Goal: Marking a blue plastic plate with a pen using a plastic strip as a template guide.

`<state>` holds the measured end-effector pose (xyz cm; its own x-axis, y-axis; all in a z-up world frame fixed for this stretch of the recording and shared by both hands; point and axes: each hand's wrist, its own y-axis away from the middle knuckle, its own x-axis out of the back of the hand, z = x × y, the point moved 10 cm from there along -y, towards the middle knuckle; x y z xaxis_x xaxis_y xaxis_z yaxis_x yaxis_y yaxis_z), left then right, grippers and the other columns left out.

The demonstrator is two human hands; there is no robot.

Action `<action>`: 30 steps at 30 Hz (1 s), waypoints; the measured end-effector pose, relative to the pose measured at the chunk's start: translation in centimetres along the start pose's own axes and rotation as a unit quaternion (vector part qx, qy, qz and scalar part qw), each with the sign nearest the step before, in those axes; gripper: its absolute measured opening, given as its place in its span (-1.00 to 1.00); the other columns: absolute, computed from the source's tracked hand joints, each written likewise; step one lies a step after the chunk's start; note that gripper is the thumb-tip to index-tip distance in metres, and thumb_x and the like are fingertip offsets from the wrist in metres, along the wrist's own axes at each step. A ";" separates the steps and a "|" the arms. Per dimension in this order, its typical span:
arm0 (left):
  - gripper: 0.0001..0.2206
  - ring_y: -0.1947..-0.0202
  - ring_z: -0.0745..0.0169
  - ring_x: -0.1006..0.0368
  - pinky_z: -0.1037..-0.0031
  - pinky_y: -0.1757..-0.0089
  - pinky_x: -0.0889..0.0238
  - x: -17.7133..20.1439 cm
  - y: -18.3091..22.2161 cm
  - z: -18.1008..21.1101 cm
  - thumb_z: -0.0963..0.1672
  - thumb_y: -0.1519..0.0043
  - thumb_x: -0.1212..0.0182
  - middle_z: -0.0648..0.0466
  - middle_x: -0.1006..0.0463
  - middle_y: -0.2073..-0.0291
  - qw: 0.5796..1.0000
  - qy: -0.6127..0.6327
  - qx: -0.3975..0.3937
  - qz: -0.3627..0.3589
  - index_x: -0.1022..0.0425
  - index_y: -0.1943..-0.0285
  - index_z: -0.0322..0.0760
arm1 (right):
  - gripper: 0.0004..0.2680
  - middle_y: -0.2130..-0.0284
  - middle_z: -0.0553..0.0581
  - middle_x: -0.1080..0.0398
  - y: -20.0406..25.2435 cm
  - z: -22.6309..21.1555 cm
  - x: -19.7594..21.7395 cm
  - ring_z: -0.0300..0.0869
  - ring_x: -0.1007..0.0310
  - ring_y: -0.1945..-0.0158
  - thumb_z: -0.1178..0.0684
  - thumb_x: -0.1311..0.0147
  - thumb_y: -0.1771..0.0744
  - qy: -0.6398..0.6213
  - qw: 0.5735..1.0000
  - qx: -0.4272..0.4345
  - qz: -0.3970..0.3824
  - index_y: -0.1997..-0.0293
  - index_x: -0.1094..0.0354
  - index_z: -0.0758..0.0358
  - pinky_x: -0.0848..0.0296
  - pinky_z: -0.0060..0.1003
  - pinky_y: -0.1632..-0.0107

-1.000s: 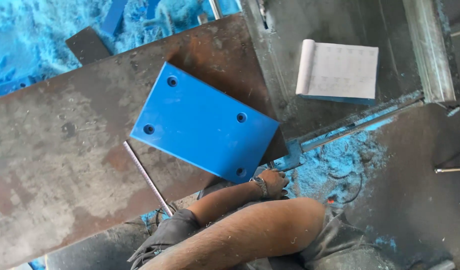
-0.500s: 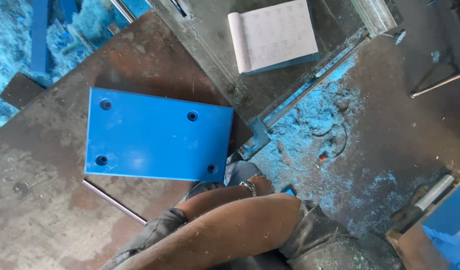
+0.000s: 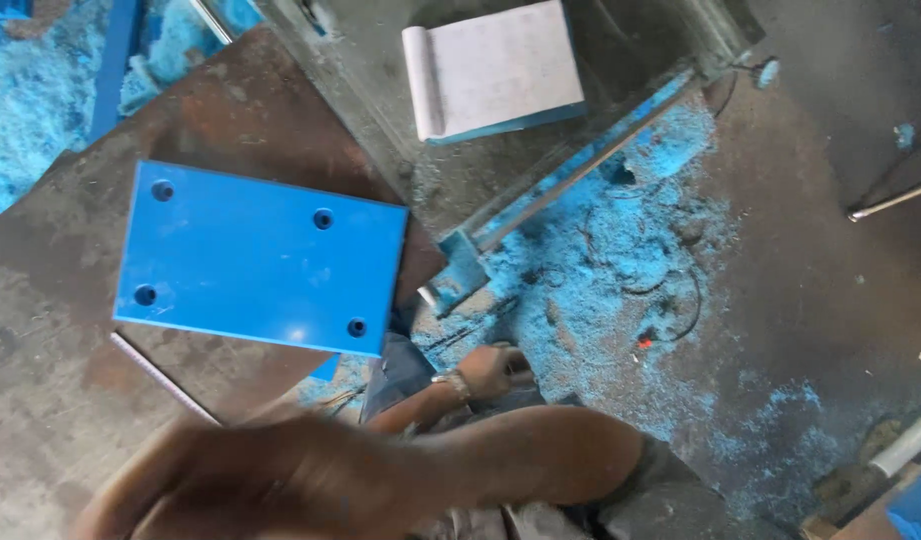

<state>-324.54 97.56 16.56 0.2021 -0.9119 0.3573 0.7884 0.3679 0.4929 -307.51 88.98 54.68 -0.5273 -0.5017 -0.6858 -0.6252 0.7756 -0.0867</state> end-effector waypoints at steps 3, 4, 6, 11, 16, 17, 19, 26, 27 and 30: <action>-0.75 0.04 0.23 -0.48 0.37 0.06 -0.31 -5.3 -4.1 -7.8 -0.04 -0.26 -0.18 0.07 -0.56 0.10 0.869 0.479 -0.017 0.122 -0.56 -0.02 -0.20 | -0.76 0.39 -0.03 -0.28 10.3 0.9 13.8 -0.35 -0.16 0.40 -0.05 0.04 -0.48 -0.004 0.986 -0.017 0.169 -0.15 -0.31 0.33 -0.21 -0.44 0.32; -0.76 -0.02 0.45 -0.45 0.52 0.03 -0.27 -9.8 -4.0 -12.5 -0.11 -0.24 -0.14 0.19 -0.56 0.10 0.607 0.777 -0.052 0.160 -0.54 -0.07 -0.13 | -0.71 0.34 -0.06 -0.33 14.6 1.2 20.2 -0.36 -0.17 0.42 -0.17 0.05 -0.43 -0.003 0.950 -0.036 0.309 -0.09 -0.36 0.25 -0.21 -0.42 0.38; -0.75 0.03 0.40 -0.46 0.51 0.03 -0.30 0.0 -3.6 -0.7 -0.07 -0.32 -0.10 0.15 -0.59 0.13 0.770 0.614 -0.041 0.166 -0.56 -0.05 -0.25 | -0.73 0.38 -0.03 -0.32 22.6 -1.4 25.4 -0.30 -0.18 0.43 -0.18 0.10 -0.43 -0.065 0.923 0.033 0.377 -0.05 -0.34 0.19 -0.19 -0.37 0.39; -0.66 0.10 0.31 -0.46 0.45 0.05 -0.32 2.2 -4.3 13.6 -0.02 -0.43 -0.03 0.06 -0.63 0.13 0.884 0.449 -0.053 0.117 -0.56 -0.04 -0.40 | -0.63 0.45 0.04 -0.30 37.8 -5.7 31.3 -0.27 -0.14 0.46 -0.26 0.25 -0.49 -0.168 0.863 0.201 0.431 -0.08 -0.36 0.25 -0.12 -0.33 0.43; -0.68 0.18 0.19 -0.55 0.38 0.16 -0.38 3.2 -8.3 27.2 0.01 -0.33 -0.15 -0.01 -0.63 0.13 0.974 0.169 -0.136 0.060 -0.59 0.00 -0.31 | -0.60 0.42 0.07 -0.31 42.8 -9.2 34.5 -0.21 -0.20 0.35 -0.22 0.27 -0.51 -0.173 0.836 0.262 0.450 -0.09 -0.37 0.40 -0.19 -0.28 0.27; -0.68 0.18 0.19 -0.55 0.38 0.16 -0.38 2.3 -9.6 27.6 0.01 -0.33 -0.15 -0.01 -0.63 0.13 0.976 0.166 -0.133 0.052 -0.59 0.00 -0.31 | -0.60 0.42 0.07 -0.31 43.2 -9.2 35.4 -0.21 -0.20 0.35 -0.22 0.27 -0.51 -0.178 0.831 0.267 0.454 -0.09 -0.37 0.40 -0.19 -0.28 0.27; -0.68 0.34 0.04 -0.58 0.31 0.26 -0.39 1.7 -12.7 27.6 0.01 -0.28 -0.24 -0.11 -0.63 0.33 0.985 0.115 -0.089 0.094 -0.56 0.13 -0.38 | -0.67 0.39 0.10 -0.33 44.7 -9.7 38.1 -0.18 -0.24 0.31 -0.13 0.20 -0.49 -0.166 0.802 0.276 0.503 -0.05 -0.37 0.40 -0.24 -0.25 0.23; -0.73 0.37 0.02 -0.57 0.26 0.31 -0.35 2.9 -23.4 28.7 -0.04 -0.36 -0.15 -0.09 -0.62 0.35 0.973 0.179 -0.109 0.101 -0.54 0.13 -0.37 | -0.71 0.21 0.07 -0.47 48.9 -12.3 47.8 -0.14 -0.45 0.04 -0.11 0.05 -0.41 0.060 0.771 0.120 0.623 -0.07 -0.39 0.32 -0.41 -0.21 -0.05; -0.74 0.35 0.03 -0.59 0.27 0.29 -0.37 3.7 -25.0 29.0 -0.04 -0.35 -0.12 -0.07 -0.61 0.35 0.969 0.208 -0.096 0.088 -0.50 0.04 -0.34 | -0.71 0.21 0.08 -0.49 49.5 -12.6 49.3 -0.16 -0.44 0.06 -0.14 0.04 -0.41 0.139 0.755 0.042 0.639 -0.03 -0.45 0.30 -0.40 -0.23 -0.02; -0.75 0.33 0.03 -0.59 0.27 0.27 -0.37 5.0 -29.5 30.0 -0.04 -0.37 -0.08 -0.04 -0.60 0.36 0.969 0.218 -0.089 0.074 -0.49 0.04 -0.32 | -0.70 0.23 0.11 -0.50 52.5 -13.1 54.4 -0.18 -0.43 0.09 -0.17 -0.02 -0.41 0.205 0.740 -0.019 0.641 0.05 -0.51 0.28 -0.40 -0.23 0.00</action>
<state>-364.26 87.59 27.60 0.5164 -0.8560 0.0254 0.8120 0.4989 0.3030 -376.51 97.44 22.29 -0.8265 0.5557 0.0899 0.5269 0.7074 0.4712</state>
